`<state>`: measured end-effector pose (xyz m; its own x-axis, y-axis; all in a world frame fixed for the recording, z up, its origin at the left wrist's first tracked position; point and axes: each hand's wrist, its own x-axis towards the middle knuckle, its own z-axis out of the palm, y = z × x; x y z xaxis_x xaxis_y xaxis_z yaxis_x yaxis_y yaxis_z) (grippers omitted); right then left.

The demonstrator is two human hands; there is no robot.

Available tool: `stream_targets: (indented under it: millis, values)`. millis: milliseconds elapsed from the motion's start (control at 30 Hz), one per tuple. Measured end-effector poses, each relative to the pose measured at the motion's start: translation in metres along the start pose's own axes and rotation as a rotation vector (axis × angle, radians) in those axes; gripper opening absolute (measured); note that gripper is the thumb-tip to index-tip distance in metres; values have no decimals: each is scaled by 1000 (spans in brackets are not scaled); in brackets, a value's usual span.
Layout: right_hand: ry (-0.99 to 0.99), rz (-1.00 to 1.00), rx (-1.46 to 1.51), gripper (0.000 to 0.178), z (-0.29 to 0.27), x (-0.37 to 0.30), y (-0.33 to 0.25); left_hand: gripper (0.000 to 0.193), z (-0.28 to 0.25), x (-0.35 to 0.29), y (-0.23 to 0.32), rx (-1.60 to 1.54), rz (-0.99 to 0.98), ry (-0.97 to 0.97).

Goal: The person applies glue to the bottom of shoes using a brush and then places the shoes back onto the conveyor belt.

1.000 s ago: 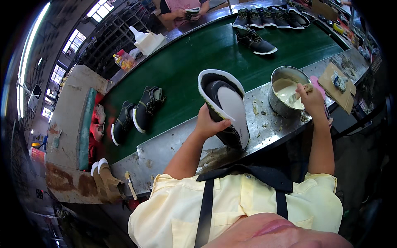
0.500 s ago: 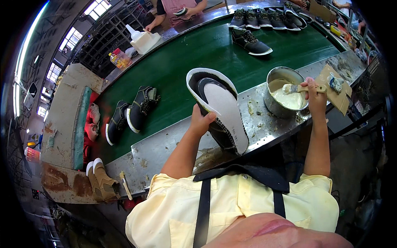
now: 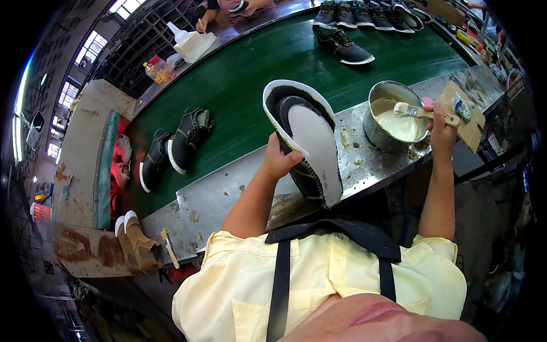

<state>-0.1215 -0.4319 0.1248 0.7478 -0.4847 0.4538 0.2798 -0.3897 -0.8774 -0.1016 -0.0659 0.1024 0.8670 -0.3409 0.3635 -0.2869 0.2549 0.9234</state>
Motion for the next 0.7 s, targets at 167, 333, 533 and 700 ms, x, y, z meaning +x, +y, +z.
stream_targets:
  millis: [167, 333, 533, 700]
  values:
    - [-60, -27, -118, 33, 1, 1, 4, 88, -7, -1, -9, 17, 2, 32]
    - [62, 9, 20, 32, 1, -2, 0, 88, -3, 0, -7, -34, -12, 42]
    - [230, 157, 400, 36, 0, -1, -13, 90, -2, 1, -9, -22, -15, 11]
    - [149, 140, 656, 35, 4, -1, -28, 90, -2, 2, -9, -23, -43, -56]
